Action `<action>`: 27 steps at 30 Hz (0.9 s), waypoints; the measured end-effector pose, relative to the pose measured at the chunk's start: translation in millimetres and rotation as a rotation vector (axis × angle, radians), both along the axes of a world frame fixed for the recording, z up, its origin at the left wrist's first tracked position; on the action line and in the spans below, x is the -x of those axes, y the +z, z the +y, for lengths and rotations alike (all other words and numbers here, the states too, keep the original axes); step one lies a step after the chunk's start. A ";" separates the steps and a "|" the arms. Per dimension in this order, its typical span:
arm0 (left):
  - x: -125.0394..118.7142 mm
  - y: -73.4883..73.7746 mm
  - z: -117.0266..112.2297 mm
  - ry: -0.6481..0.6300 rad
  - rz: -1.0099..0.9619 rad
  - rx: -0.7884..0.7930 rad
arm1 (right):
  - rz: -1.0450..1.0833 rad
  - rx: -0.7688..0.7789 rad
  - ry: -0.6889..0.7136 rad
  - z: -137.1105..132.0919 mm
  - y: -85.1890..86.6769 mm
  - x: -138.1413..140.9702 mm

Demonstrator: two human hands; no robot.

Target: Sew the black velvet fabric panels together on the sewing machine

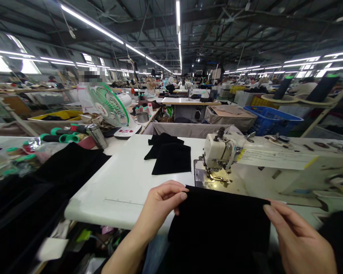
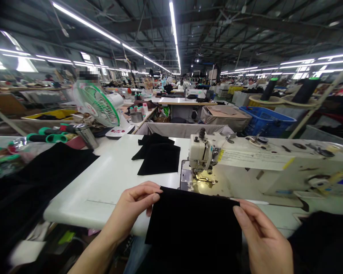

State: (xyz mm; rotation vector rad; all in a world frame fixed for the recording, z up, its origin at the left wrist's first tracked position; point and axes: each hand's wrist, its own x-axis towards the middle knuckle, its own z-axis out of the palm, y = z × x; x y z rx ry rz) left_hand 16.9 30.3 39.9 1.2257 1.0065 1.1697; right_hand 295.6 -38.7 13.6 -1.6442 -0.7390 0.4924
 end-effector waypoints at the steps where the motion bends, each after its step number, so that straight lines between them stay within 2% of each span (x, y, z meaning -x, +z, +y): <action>1: 1.0 0.8 -0.4 -0.005 -0.005 -0.007 | -0.008 0.024 -0.016 1.0 -1.4 -0.2; 4: 3.8 3.4 -1.1 -0.038 0.027 -0.034 | 0.001 0.054 -0.014 2.9 -7.1 -3.1; 8: 4.9 7.7 -3.1 -0.046 0.024 0.017 | 0.027 0.046 0.043 4.1 -7.4 -5.5; 12: 1.6 8.2 -3.9 0.026 -0.024 0.079 | -0.021 0.016 0.063 6.9 2.5 -0.3; 15: -2.0 5.5 -1.8 0.128 -0.031 0.101 | -0.033 0.025 0.054 9.2 8.3 3.7; 17: -3.8 3.7 -0.2 0.176 -0.041 0.113 | 0.058 0.047 0.045 10.1 9.8 5.0; 21: -5.2 2.7 0.7 0.186 -0.092 0.125 | 0.297 0.051 0.073 11.2 10.7 5.8; 27: -6.6 3.1 0.2 0.181 -0.136 0.128 | 0.349 0.033 0.097 13.2 11.2 3.9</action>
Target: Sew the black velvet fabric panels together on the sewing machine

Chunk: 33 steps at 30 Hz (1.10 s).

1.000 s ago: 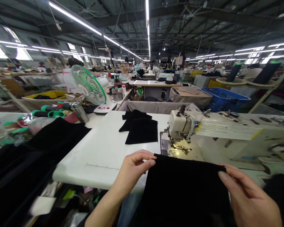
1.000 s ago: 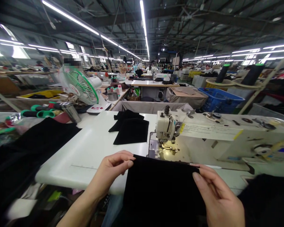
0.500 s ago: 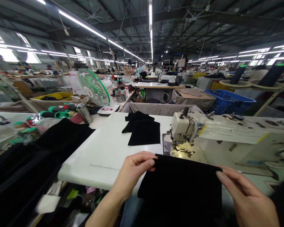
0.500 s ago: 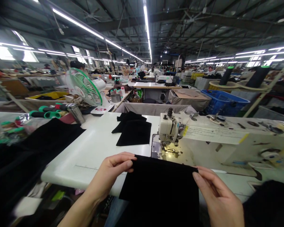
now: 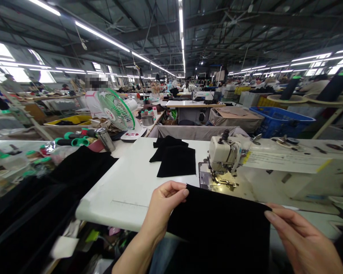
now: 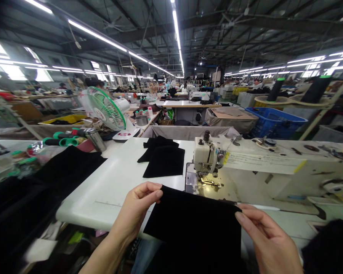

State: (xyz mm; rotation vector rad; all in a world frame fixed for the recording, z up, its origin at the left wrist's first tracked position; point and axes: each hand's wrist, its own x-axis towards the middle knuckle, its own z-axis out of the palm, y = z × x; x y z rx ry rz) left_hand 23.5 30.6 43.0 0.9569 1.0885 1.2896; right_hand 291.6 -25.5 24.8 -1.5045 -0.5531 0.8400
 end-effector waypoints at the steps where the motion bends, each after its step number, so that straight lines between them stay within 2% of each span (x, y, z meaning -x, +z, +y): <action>1: -0.6 0.2 0.1 0.001 -0.001 0.001 | 0.001 -0.001 0.003 0.3 -0.6 -1.0; 8: -6.2 5.1 0.8 0.017 -0.011 0.000 | -0.036 -0.051 0.036 -0.1 -6.1 -9.6; 16: -3.9 2.6 5.7 0.071 0.050 -0.068 | -0.127 -0.186 0.100 1.1 -15.2 -10.3; 22: 2.2 6.0 12.9 0.120 0.017 -0.007 | -0.160 -0.315 0.238 3.9 -5.2 -6.5; 28: 0.6 11.3 11.1 0.148 0.041 0.056 | -0.056 -0.317 0.277 3.1 4.3 -7.1; 33: -1.1 16.3 7.3 0.141 0.060 0.040 | -0.064 -0.268 0.311 10.2 -4.9 -10.1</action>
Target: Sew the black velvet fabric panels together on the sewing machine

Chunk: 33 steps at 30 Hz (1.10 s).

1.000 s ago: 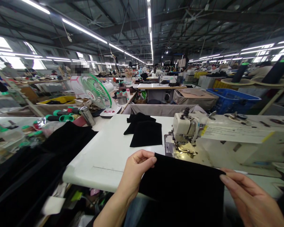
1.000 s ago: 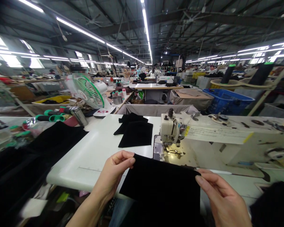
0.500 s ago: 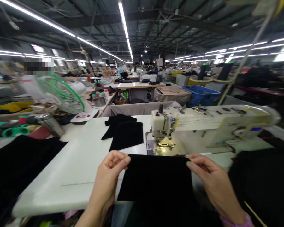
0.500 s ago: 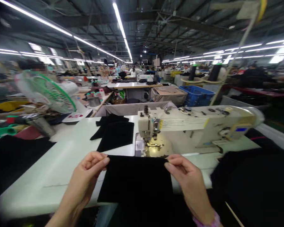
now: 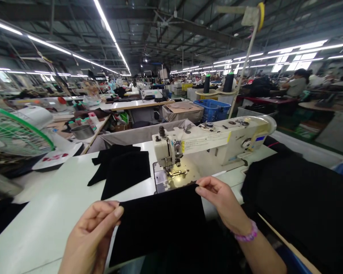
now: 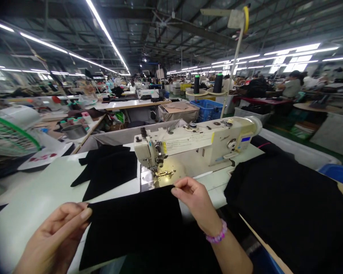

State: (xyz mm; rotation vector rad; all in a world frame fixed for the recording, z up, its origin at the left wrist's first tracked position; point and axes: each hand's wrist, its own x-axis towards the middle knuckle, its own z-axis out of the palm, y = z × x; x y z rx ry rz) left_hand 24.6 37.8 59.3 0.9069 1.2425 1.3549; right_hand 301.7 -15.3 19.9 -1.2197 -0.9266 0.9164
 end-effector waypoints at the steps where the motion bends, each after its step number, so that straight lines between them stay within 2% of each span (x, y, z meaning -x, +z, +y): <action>1: 0.5 0.8 -0.7 -0.010 0.010 -0.013 | -0.014 0.001 0.004 1.8 -3.6 0.1; 6: 5.0 2.9 -3.4 -0.052 0.063 -0.041 | -0.031 -0.047 0.037 5.6 -17.4 4.1; 11: 10.0 -1.5 -2.6 -0.052 0.078 -0.067 | 0.004 -0.055 0.101 4.4 -22.4 4.8; 14: 13.2 -5.1 -1.7 -0.070 0.100 -0.084 | 0.000 -0.058 0.094 4.5 -24.1 3.6; 19: 16.7 -7.7 1.2 -0.045 0.079 -0.100 | 0.013 -0.045 0.070 2.7 -18.8 2.0; 25: 22.8 -13.6 7.9 -0.040 0.059 -0.105 | 0.155 -0.064 0.073 -2.3 -5.8 4.2; 33: 19.0 -12.6 9.8 0.004 0.040 0.010 | 0.225 0.002 0.036 1.6 -4.4 8.0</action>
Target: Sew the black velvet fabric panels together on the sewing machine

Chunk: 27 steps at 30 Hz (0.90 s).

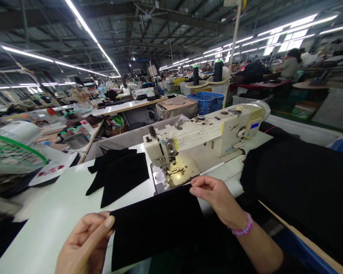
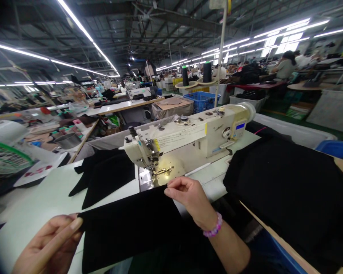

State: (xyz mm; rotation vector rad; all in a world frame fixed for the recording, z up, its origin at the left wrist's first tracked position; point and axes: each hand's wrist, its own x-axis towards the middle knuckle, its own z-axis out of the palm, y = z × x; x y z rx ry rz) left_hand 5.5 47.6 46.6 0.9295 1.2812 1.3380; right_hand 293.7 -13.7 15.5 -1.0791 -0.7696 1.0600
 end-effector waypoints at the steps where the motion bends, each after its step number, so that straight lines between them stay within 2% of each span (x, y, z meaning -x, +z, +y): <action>1: -1.2 0.5 -0.2 -0.004 -0.003 0.007 | 0.004 0.005 -0.006 0.8 -0.6 0.3; 11: -7.8 9.2 -3.5 0.034 -0.017 0.075 | -0.063 0.016 -0.024 4.6 -4.0 2.0; 15: -7.4 4.8 -2.4 0.042 -0.008 0.078 | -0.094 -0.014 -0.017 8.0 -8.0 0.6; 17: -3.7 -0.4 -0.9 0.049 0.021 0.041 | -0.105 -0.029 0.014 9.4 -7.8 -0.2; 19: 3.5 -0.6 0.8 0.049 0.086 -0.074 | -0.114 -0.037 0.070 8.4 -5.2 1.9; 21: 12.3 10.7 3.0 0.065 0.216 -0.271 | -0.114 -0.029 0.161 3.4 -1.6 10.1; 24: 16.7 48.1 12.9 0.081 0.510 -0.643 | -0.096 -0.011 0.338 -12.4 -2.6 35.0; 26: 7.3 70.4 29.0 -0.050 0.773 -0.768 | -0.110 -0.005 0.412 -26.1 -13.6 54.7; 27: -1.1 75.0 40.5 -0.208 0.923 -0.728 | -0.144 -0.006 0.414 -32.6 -22.8 63.2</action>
